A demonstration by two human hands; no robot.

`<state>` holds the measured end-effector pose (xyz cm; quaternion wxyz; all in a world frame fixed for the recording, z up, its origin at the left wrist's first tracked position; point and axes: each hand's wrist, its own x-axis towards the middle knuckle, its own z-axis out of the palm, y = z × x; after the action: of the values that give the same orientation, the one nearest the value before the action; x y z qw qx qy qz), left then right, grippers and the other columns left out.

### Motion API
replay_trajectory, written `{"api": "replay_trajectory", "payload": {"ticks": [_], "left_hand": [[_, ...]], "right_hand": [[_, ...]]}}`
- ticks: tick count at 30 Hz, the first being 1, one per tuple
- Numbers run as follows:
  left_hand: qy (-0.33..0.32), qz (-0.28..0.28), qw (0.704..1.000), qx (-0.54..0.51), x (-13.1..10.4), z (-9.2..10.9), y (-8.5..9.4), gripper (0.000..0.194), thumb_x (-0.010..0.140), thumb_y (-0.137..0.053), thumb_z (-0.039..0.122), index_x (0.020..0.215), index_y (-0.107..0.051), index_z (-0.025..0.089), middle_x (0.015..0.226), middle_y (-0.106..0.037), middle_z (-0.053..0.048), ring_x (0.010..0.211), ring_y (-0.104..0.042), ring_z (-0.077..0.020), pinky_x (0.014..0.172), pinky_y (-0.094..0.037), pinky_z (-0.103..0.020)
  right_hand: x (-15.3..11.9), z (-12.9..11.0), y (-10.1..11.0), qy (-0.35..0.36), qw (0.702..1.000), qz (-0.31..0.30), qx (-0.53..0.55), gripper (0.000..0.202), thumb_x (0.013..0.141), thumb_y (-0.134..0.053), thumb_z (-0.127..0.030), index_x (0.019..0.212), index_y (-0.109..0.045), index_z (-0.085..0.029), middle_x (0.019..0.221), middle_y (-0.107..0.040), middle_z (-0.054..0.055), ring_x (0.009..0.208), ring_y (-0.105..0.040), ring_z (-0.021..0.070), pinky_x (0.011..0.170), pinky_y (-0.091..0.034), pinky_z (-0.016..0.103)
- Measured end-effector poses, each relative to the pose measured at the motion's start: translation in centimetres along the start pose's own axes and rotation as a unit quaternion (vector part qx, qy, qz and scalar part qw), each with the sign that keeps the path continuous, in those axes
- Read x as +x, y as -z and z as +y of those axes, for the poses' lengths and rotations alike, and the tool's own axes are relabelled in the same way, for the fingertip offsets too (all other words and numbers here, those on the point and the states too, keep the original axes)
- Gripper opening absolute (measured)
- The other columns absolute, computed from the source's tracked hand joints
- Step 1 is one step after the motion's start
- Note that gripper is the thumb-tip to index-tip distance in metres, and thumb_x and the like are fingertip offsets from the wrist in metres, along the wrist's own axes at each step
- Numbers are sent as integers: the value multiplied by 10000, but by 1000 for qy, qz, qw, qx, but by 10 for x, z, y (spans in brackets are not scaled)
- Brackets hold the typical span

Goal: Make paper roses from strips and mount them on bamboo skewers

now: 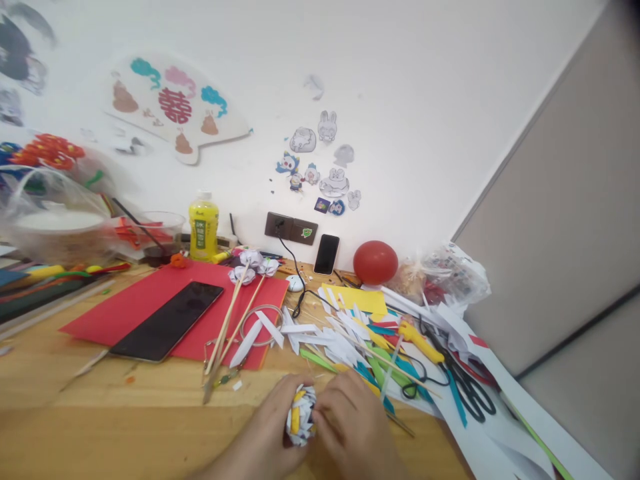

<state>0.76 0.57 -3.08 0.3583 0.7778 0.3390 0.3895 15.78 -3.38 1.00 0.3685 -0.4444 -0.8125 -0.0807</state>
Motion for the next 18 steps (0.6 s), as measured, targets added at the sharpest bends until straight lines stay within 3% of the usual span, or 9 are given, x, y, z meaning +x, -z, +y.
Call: {"api": "replay_trajectory", "payload": {"ticks": [2,7,13,18], "left_hand": [[7,1,1000,3,0,3,1,396,639,-541,86,1020,-492,184,913,-654,-79,832,-643,-232,725,-520,-316],[-6,4,1000,1,2,8,2,369,630,-545,89,985,-509,183,852,-654,-60,765,-644,-220,680,-520,-302],[1,2,1000,-9,0,-1,-1,445,610,-542,61,1034,-501,189,925,-655,-70,850,-639,-232,739,-514,-304],[-1,-16,1000,-5,0,4,1,400,630,-547,70,1012,-508,184,901,-649,-70,818,-638,-223,717,-515,-304]], "right_hand": [[0,0,2,17,1000,-2,-15,140,862,-464,-145,742,-525,-183,702,-583,25,641,-485,161,573,-364,277],[5,1,10,-28,997,-49,47,59,843,-536,-175,788,-544,-197,757,-602,11,716,-536,152,616,-402,255],[8,0,8,96,993,-13,-63,221,884,-402,-123,720,-537,-182,626,-570,24,563,-458,150,525,-358,275],[9,-3,16,-44,992,-78,90,148,858,-503,-186,747,-601,-188,725,-619,23,705,-557,149,619,-433,256]]}}
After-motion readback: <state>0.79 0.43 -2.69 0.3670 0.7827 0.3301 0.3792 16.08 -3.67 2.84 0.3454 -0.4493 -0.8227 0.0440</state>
